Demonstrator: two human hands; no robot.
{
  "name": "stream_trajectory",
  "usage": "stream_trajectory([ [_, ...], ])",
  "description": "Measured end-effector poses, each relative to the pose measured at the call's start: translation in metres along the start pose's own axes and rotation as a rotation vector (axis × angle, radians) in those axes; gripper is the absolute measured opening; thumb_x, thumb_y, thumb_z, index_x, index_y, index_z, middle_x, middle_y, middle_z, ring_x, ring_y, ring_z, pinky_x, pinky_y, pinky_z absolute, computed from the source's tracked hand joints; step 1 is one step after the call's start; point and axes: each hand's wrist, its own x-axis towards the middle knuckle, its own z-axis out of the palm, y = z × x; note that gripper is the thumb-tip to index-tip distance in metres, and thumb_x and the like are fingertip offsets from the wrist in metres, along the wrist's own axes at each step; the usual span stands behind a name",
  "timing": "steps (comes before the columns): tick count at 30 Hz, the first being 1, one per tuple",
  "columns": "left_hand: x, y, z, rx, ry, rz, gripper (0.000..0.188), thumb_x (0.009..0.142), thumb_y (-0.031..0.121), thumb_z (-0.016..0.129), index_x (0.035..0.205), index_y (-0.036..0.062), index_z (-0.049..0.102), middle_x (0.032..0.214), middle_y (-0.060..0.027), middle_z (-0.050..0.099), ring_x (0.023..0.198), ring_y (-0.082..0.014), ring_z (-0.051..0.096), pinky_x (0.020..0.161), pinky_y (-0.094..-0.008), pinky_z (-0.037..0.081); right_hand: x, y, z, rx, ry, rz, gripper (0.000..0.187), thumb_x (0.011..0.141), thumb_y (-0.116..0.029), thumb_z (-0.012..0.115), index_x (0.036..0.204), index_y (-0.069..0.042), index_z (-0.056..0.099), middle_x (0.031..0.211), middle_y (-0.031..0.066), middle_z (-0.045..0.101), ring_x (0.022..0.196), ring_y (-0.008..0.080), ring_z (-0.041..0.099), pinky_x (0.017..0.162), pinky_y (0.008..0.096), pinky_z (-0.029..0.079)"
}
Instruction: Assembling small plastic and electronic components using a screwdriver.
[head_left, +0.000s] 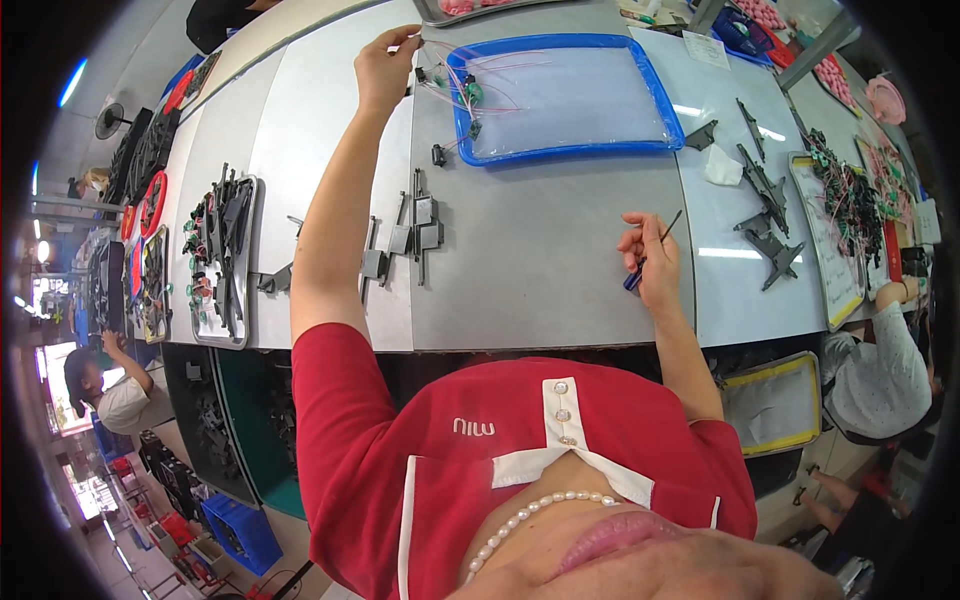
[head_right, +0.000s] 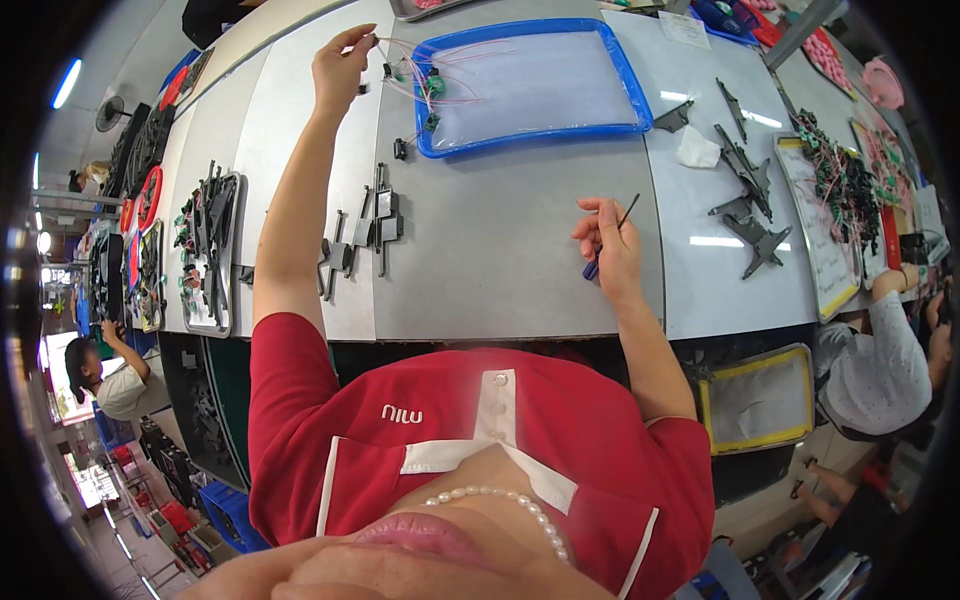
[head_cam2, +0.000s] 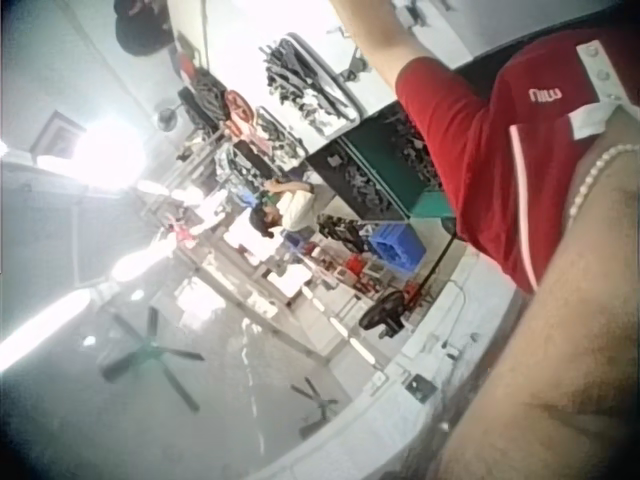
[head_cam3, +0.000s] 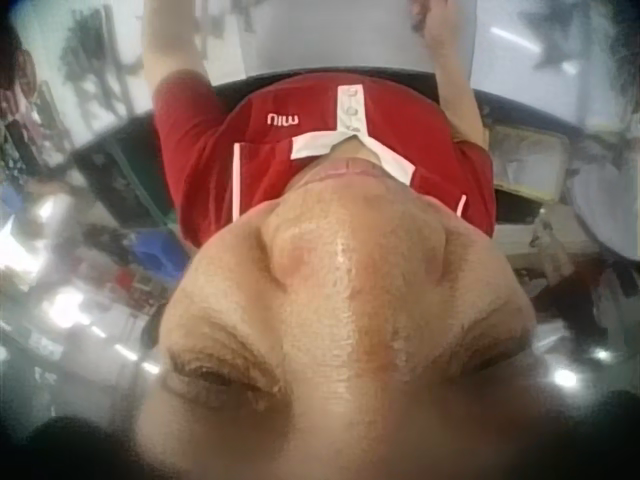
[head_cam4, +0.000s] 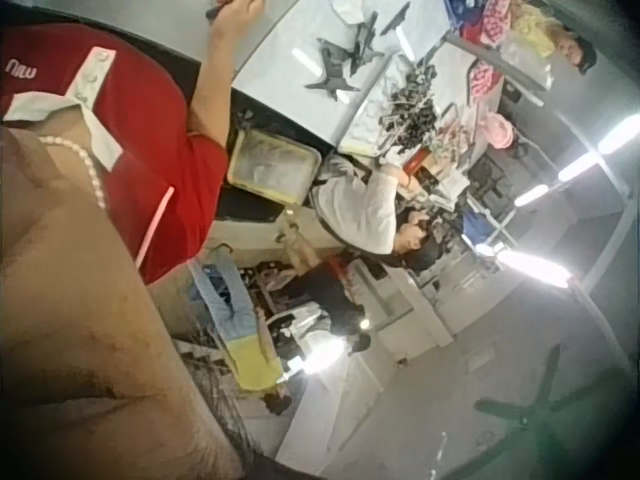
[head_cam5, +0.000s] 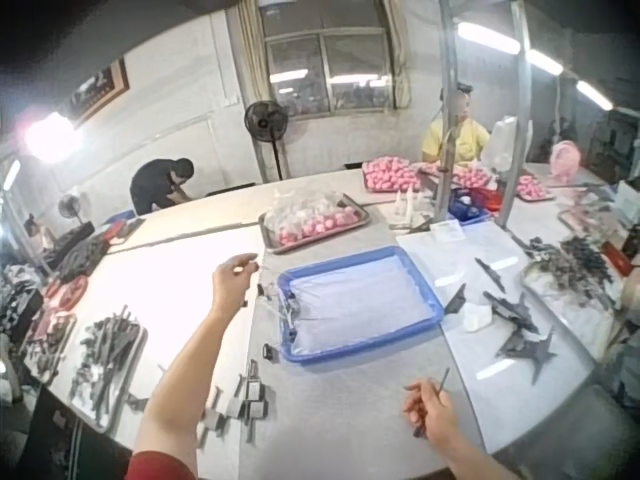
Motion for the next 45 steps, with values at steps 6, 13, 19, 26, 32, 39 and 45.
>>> stream_trajectory([
  [6,-0.010,0.088,0.000,-0.557,-0.280,-0.297,0.026,0.088,0.014,0.059,0.111,0.0020,0.060,0.083,0.0002,0.061,0.062,-0.0047,0.053,0.055,-0.0175,0.042,0.000,-0.002,-0.002,0.019,0.007,-0.025,0.037,0.099,-0.032,0.034,0.104,-0.001,0.054,0.069,0.0030,0.054,0.050,0.0048,0.041,0.046,0.0176,0.032],
  [13,-0.095,0.132,0.029,-0.828,-0.433,-0.448,0.029,0.086,0.007,0.059,0.114,-0.0005,0.058,0.093,-0.0044,0.062,0.075,-0.0095,0.060,0.068,-0.0197,0.046,-0.015,-0.021,0.021,0.166,-0.038,0.067,0.030,0.095,-0.024,0.047,0.113,-0.001,0.055,0.069,0.0003,0.053,0.051,0.0030,0.039,0.045,0.0171,0.028],
  [19,-0.167,0.146,0.044,-0.783,-0.336,-0.335,0.024,0.085,0.001,0.058,0.109,-0.0040,0.058,0.098,-0.0077,0.059,0.078,-0.0130,0.062,0.071,-0.0236,0.050,-0.012,-0.044,0.031,0.465,-0.028,-0.020,0.030,0.091,-0.025,0.057,0.109,-0.001,0.058,0.070,-0.0024,0.051,0.051,0.0022,0.035,0.045,0.0176,0.026],
  [26,-0.218,0.133,0.033,-0.203,-0.180,0.071,0.014,0.077,-0.009,0.059,0.088,-0.0016,0.059,0.086,-0.0068,0.054,0.064,-0.0119,0.060,0.053,-0.0206,0.048,-0.007,-0.028,0.026,0.669,0.050,0.197,0.021,0.088,-0.022,0.061,0.097,-0.003,0.061,0.074,-0.0015,0.054,0.054,0.0026,0.039,0.046,0.0168,0.026],
  [32,-0.235,0.141,0.020,-0.057,-0.293,-0.049,0.013,0.072,0.002,0.067,0.083,0.0027,0.060,0.085,-0.0066,0.056,0.058,-0.0115,0.054,0.053,-0.0243,0.045,-0.001,-0.004,0.028,0.400,0.117,0.143,0.019,0.083,-0.020,0.068,0.086,-0.002,0.062,0.072,0.0023,0.057,0.050,0.0033,0.039,0.045,0.0175,0.027],
  [39,-0.226,0.141,0.011,0.106,-0.573,0.230,0.016,0.077,0.020,0.069,0.080,0.0054,0.063,0.079,-0.0060,0.065,0.061,-0.0179,0.056,0.053,-0.0282,0.042,0.000,-0.015,0.026,0.236,0.108,0.038,0.019,0.083,-0.019,0.068,0.082,-0.001,0.061,0.068,0.0014,0.056,0.050,0.0041,0.039,0.046,0.0179,0.027],
  [45,-0.220,0.162,0.019,-0.238,-0.809,-0.307,0.039,0.078,0.020,0.070,0.110,0.0029,0.054,0.065,-0.0069,0.064,0.055,-0.0153,0.057,0.053,-0.0256,0.041,0.000,-0.026,0.015,0.238,0.112,-0.073,0.016,0.081,-0.014,0.070,0.085,-0.003,0.060,0.070,-0.0002,0.056,0.051,0.0025,0.040,0.045,0.0181,0.027],
])
